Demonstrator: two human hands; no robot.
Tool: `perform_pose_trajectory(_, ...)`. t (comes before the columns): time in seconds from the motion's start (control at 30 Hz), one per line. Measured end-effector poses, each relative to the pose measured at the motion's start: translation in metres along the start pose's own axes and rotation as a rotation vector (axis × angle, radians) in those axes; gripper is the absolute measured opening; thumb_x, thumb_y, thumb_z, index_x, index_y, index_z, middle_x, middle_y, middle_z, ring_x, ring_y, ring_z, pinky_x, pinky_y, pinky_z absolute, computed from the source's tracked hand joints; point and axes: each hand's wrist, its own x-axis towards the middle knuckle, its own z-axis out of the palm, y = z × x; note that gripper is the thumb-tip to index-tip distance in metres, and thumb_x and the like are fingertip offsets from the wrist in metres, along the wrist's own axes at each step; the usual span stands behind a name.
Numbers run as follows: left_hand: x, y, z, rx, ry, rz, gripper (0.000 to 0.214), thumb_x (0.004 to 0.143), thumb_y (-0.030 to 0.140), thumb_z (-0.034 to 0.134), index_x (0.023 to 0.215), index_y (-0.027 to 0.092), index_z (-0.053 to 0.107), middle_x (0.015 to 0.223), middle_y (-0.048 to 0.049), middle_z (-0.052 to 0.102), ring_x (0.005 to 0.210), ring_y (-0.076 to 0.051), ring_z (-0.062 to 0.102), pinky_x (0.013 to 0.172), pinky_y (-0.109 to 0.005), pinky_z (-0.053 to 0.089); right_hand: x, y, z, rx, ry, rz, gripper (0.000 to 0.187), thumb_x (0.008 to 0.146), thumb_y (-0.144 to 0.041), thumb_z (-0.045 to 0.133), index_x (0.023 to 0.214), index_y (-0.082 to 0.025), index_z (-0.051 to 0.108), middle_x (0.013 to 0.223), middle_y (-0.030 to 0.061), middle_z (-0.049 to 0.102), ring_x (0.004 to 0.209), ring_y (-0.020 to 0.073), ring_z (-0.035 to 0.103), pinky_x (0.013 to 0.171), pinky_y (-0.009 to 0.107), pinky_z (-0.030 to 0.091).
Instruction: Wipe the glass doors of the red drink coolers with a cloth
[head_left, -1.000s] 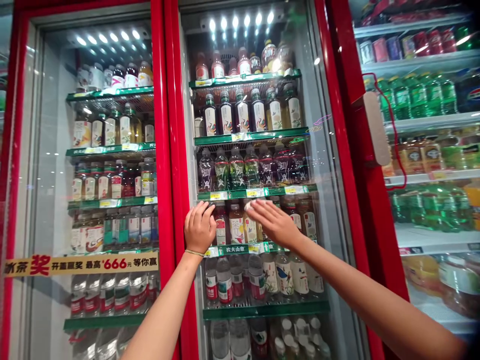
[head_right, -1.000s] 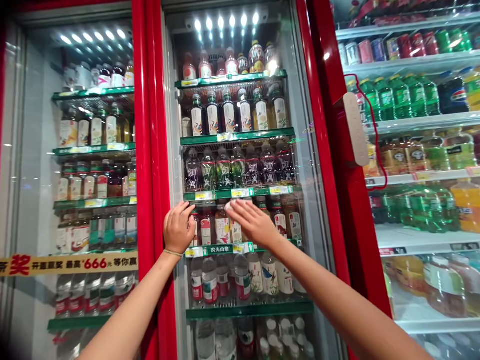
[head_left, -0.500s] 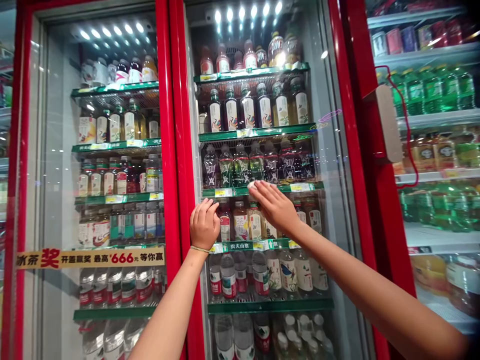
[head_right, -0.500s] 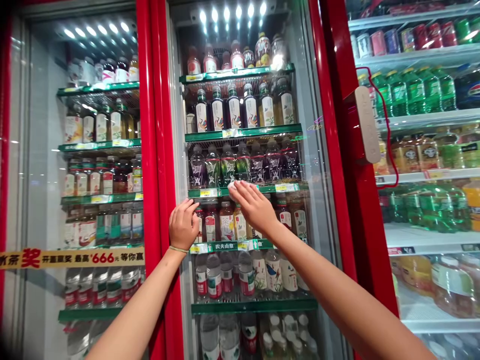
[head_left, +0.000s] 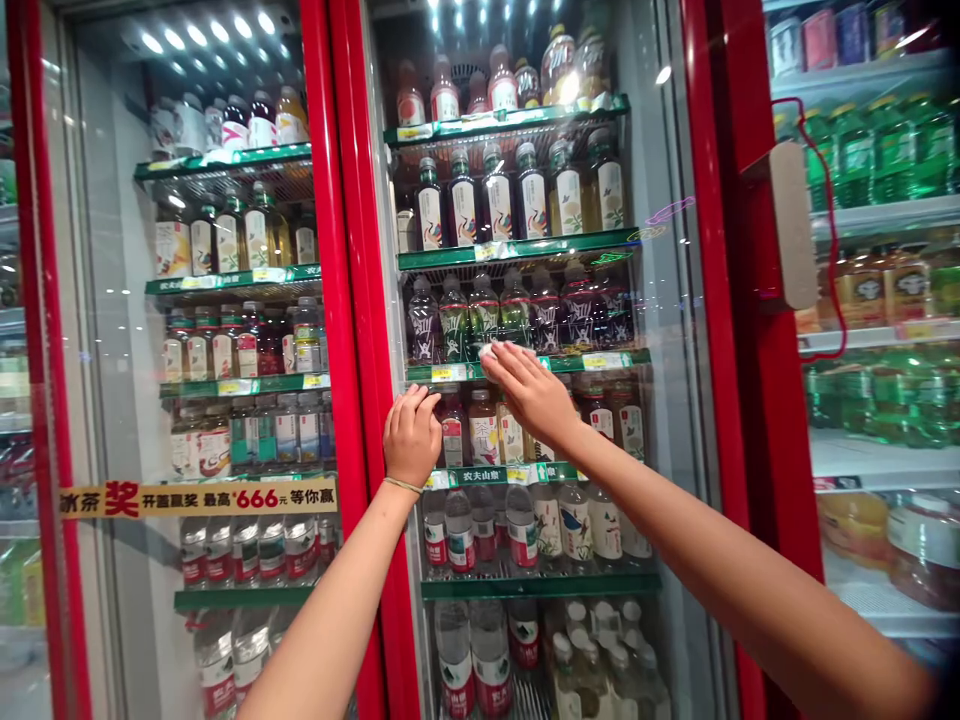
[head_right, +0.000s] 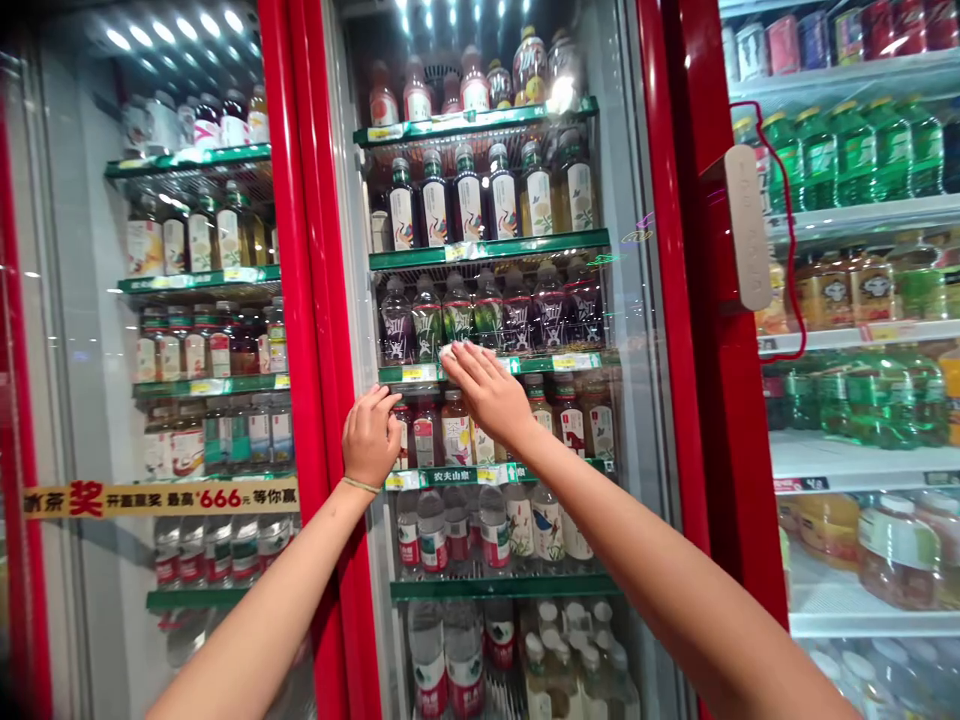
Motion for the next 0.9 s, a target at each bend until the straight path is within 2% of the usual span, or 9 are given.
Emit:
perform_pose_trajectory(0.1, 0.005, 0.002, -0.013, -0.015, -0.107, -0.033, 0.042, 0.094, 0.012, 0.051, 0.133, 0.019, 0.063, 0.134, -0.0136, 0.066, 0.134, -0.027, 0.059, 0.115, -0.046, 0.048, 0.028, -0.021, 0.016, 0.060, 0.031, 0.078, 0.077, 0.097, -0.009, 0.046, 0.166, -0.028, 0.017, 0.170, 0.0033, 0.027, 0.160, 0.0250, 0.022, 0.132, 0.054, 0.027)
perform_pose_trajectory(0.2, 0.013, -0.006, -0.030, -0.022, -0.154, -0.009, 0.043, 0.094, 0.012, 0.051, 0.135, 0.020, 0.062, 0.133, -0.0127, 0.067, 0.132, -0.026, 0.060, 0.113, -0.044, 0.049, 0.022, -0.035, 0.021, 0.108, -0.023, -0.063, 0.073, 0.098, -0.010, 0.046, 0.165, -0.027, 0.023, 0.168, 0.0038, 0.033, 0.158, 0.0237, 0.027, 0.131, 0.052, 0.029)
perform_pose_trajectory(0.27, 0.019, -0.016, -0.039, -0.019, -0.140, 0.003, 0.040, 0.095, 0.012, 0.049, 0.131, 0.020, 0.065, 0.128, -0.0124, 0.068, 0.129, -0.025, 0.060, 0.112, -0.044, 0.049, 0.009, -0.032, 0.017, 0.118, -0.079, -0.205, 0.071, 0.098, -0.009, 0.046, 0.163, -0.028, 0.027, 0.165, 0.0027, 0.039, 0.155, 0.0217, 0.034, 0.129, 0.049, 0.034)
perform_pose_trajectory(0.33, 0.022, -0.026, -0.043, -0.016, -0.119, 0.005, 0.039, 0.094, 0.011, 0.048, 0.128, 0.020, 0.067, 0.124, -0.0121, 0.069, 0.125, -0.025, 0.061, 0.110, -0.044, 0.050, 0.005, -0.023, 0.011, 0.098, -0.087, -0.229, 0.070, 0.097, -0.008, 0.047, 0.162, -0.029, 0.031, 0.164, 0.0023, 0.041, 0.154, 0.0214, 0.037, 0.128, 0.049, 0.036)
perform_pose_trajectory(0.5, 0.015, -0.037, -0.034, -0.028, -0.038, 0.027, 0.042, 0.092, 0.005, 0.046, 0.126, 0.019, 0.067, 0.123, -0.0124, 0.067, 0.126, -0.024, 0.060, 0.111, -0.043, 0.049, 0.044, -0.034, 0.021, 0.025, 0.069, 0.035, 0.059, 0.098, -0.009, 0.045, 0.156, -0.018, 0.044, 0.163, 0.0103, 0.042, 0.156, 0.0264, 0.032, 0.129, 0.052, 0.033)
perform_pose_trajectory(0.57, 0.010, -0.037, -0.030, -0.036, 0.002, 0.019, 0.043, 0.092, 0.004, 0.045, 0.125, 0.019, 0.067, 0.123, -0.0125, 0.067, 0.127, -0.024, 0.059, 0.113, -0.044, 0.047, 0.049, -0.050, 0.032, 0.055, 0.047, -0.039, 0.060, 0.097, -0.010, 0.047, 0.157, -0.019, 0.044, 0.163, 0.0094, 0.043, 0.156, 0.0254, 0.033, 0.129, 0.051, 0.034)
perform_pose_trajectory(0.7, 0.005, -0.041, -0.027, -0.006, 0.113, -0.109, 0.041, 0.092, 0.005, 0.043, 0.122, 0.020, 0.068, 0.120, -0.0129, 0.066, 0.123, -0.024, 0.061, 0.111, -0.047, 0.047, 0.023, -0.060, 0.037, 0.092, -0.028, -0.272, 0.069, 0.097, -0.011, 0.050, 0.162, -0.025, 0.032, 0.163, 0.0059, 0.042, 0.153, 0.0229, 0.038, 0.127, 0.047, 0.037)
perform_pose_trajectory(0.8, 0.006, -0.043, -0.027, 0.004, 0.165, -0.167, 0.042, 0.092, 0.005, 0.041, 0.121, 0.019, 0.068, 0.116, -0.0134, 0.065, 0.119, -0.024, 0.062, 0.109, -0.045, 0.049, 0.020, -0.051, 0.032, 0.059, -0.014, -0.227, 0.067, 0.100, -0.011, 0.047, 0.163, -0.027, 0.030, 0.163, 0.0045, 0.043, 0.153, 0.0226, 0.039, 0.127, 0.048, 0.037)
perform_pose_trajectory(0.9, 0.007, -0.042, -0.027, 0.006, 0.160, -0.188, 0.042, 0.092, 0.005, 0.041, 0.121, 0.019, 0.068, 0.116, -0.0132, 0.064, 0.118, -0.024, 0.062, 0.108, -0.044, 0.049, 0.046, -0.057, 0.038, 0.050, 0.021, -0.075, 0.062, 0.101, -0.010, 0.043, 0.161, -0.024, 0.036, 0.164, 0.0061, 0.041, 0.155, 0.0239, 0.035, 0.129, 0.050, 0.033)
